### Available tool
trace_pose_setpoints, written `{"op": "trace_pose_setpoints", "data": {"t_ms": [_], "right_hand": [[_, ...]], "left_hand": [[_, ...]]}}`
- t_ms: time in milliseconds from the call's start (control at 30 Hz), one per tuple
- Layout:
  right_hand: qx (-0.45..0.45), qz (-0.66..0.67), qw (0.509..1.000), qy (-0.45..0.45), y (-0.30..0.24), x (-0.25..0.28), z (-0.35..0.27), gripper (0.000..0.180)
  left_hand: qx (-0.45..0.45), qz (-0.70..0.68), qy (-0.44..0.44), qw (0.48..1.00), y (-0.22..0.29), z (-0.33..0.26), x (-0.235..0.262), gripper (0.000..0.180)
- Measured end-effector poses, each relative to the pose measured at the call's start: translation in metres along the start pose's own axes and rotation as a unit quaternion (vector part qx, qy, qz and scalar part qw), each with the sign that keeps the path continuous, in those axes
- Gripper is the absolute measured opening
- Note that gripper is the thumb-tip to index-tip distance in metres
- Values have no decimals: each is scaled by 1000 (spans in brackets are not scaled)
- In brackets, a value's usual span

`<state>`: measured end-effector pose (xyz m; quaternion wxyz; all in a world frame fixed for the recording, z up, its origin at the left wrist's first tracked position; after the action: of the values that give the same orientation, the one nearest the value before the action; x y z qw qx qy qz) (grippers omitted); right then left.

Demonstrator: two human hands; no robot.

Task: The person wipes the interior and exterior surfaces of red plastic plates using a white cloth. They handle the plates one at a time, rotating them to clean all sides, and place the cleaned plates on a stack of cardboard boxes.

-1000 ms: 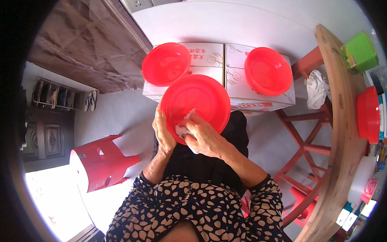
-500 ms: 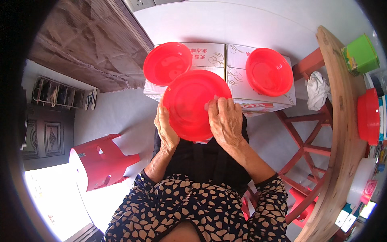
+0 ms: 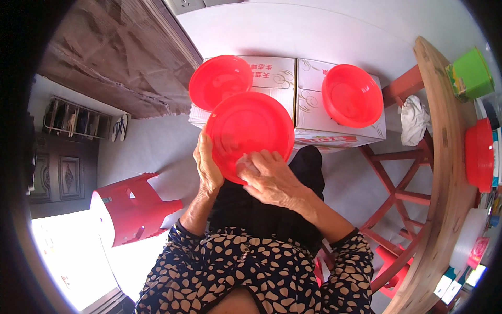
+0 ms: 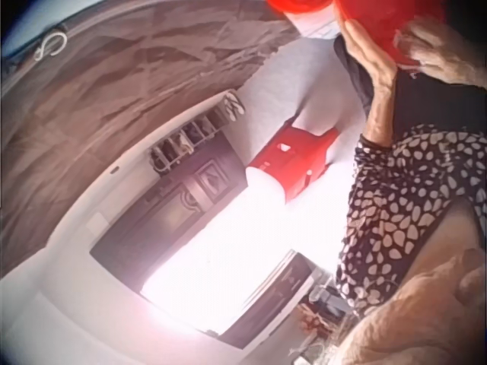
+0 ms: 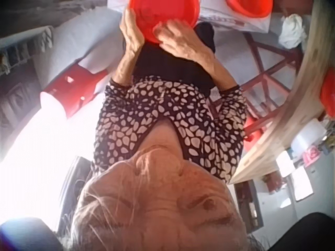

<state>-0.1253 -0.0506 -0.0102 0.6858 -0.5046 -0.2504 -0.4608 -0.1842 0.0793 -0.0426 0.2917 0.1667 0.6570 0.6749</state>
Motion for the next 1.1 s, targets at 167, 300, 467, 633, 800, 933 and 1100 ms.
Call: {"op": "trace_pose_setpoints", "data": {"t_ms": [167, 300, 467, 633, 800, 933, 1100], "right_hand": [[41, -174, 983, 45, 3, 2, -10, 28], [3, -156, 979, 133, -1, 2, -1, 31], [-47, -22, 990, 129, 7, -17, -3, 33], [-51, 8, 998, -45, 17, 1, -10, 35], [-45, -124, 985, -109, 45, 14, -14, 14], [-51, -216, 964, -144, 68, 25, -6, 20], [22, -313, 947, 72, 56, 48, 26, 21]], "left_hand": [[-4, -37, -63, 997, 4, 12, -7, 51], [14, -201, -91, 975, -18, -13, -21, 73], [114, -176, -13, 978, -58, -51, -23, 54], [112, -231, -3, 966, -57, -44, -17, 53], [116, -248, -21, 961, -54, -40, -23, 52], [102, -163, -56, 980, -46, -40, -26, 45], [67, -151, -52, 985, -30, -33, -28, 43]]}}
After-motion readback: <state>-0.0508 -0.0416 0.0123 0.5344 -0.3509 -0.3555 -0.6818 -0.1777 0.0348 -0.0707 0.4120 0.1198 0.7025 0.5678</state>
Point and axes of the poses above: each hand's wrist, its own z-axis towards the middle knuckle, its own x-axis out of the back of the hand, y = z × x, the point moved 7 cm from there along z, towards the middle knuckle
